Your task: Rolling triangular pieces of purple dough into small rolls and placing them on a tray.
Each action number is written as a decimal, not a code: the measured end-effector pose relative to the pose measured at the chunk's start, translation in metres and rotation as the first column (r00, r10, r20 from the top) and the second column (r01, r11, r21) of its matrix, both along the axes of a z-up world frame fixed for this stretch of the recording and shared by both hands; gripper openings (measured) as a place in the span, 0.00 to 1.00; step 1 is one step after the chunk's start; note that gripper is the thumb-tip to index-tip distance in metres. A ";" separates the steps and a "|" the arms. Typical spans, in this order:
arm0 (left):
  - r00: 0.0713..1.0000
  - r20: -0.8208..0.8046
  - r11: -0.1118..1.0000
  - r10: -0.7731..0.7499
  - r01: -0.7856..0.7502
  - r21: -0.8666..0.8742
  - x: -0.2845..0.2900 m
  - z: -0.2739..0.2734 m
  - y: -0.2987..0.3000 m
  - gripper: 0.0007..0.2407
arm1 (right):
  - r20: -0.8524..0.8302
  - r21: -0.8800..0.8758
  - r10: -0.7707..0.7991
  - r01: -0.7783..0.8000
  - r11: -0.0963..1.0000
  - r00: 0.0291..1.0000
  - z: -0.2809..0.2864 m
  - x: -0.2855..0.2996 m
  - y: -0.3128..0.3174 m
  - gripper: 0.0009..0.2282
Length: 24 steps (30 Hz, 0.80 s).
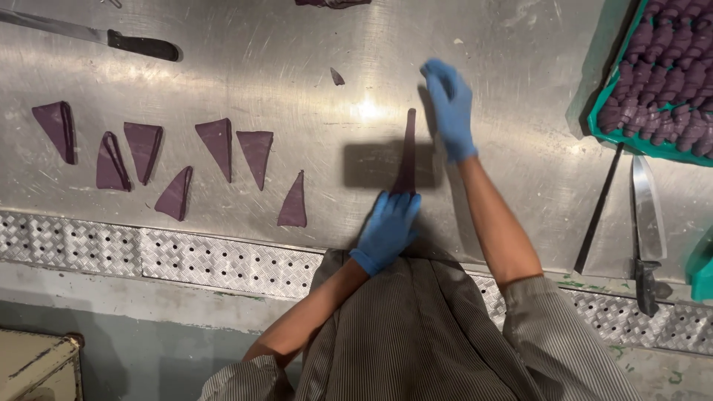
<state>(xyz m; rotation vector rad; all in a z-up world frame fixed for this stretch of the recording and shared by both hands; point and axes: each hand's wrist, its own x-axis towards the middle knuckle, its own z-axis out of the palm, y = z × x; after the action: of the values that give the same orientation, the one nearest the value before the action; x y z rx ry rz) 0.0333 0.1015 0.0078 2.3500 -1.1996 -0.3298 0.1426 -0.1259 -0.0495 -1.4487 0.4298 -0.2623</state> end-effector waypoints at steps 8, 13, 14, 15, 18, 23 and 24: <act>1.000 -0.014 0.992 0.018 -0.020 -0.125 0.041 -0.037 0.044 0.23 | -0.206 -0.877 0.370 -0.338 0.341 0.906 0.031 -0.168 0.049 0.25; 0.962 0.200 0.974 -0.185 0.207 -0.096 0.060 -0.078 0.040 0.19 | -0.289 -0.901 0.341 -0.374 0.219 0.895 -0.008 -0.175 0.044 0.23; 0.934 0.268 0.967 -0.238 0.254 -0.029 0.062 -0.078 0.041 0.17 | -0.251 -0.914 0.357 -0.341 0.218 0.900 -0.004 -0.172 0.039 0.21; 0.897 0.331 0.955 -0.292 0.295 0.041 0.066 -0.079 0.042 0.15 | -0.213 -0.926 0.373 -0.308 0.217 0.903 0.000 -0.169 0.033 0.20; 0.909 0.256 0.941 -0.328 0.338 0.007 0.064 -0.084 0.049 0.15 | -0.182 -0.946 0.462 -0.283 0.158 0.868 -0.014 -0.176 0.024 0.14; 0.876 0.322 0.926 -0.360 0.377 0.009 0.063 -0.101 0.050 0.09 | -0.216 -0.920 0.550 -0.356 0.162 0.807 -0.012 -0.168 0.025 0.11; 0.846 0.336 0.906 -0.415 0.419 0.064 0.063 -0.107 0.050 0.08 | -0.250 -0.914 0.562 -0.384 0.133 0.789 -0.019 -0.168 0.025 0.09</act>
<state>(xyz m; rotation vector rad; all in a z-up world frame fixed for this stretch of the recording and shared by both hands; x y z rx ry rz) 0.0965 0.1510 -0.0993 2.1722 -1.8833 -0.0470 -0.0251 -0.1010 -0.0682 -2.6621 -0.5148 -0.0670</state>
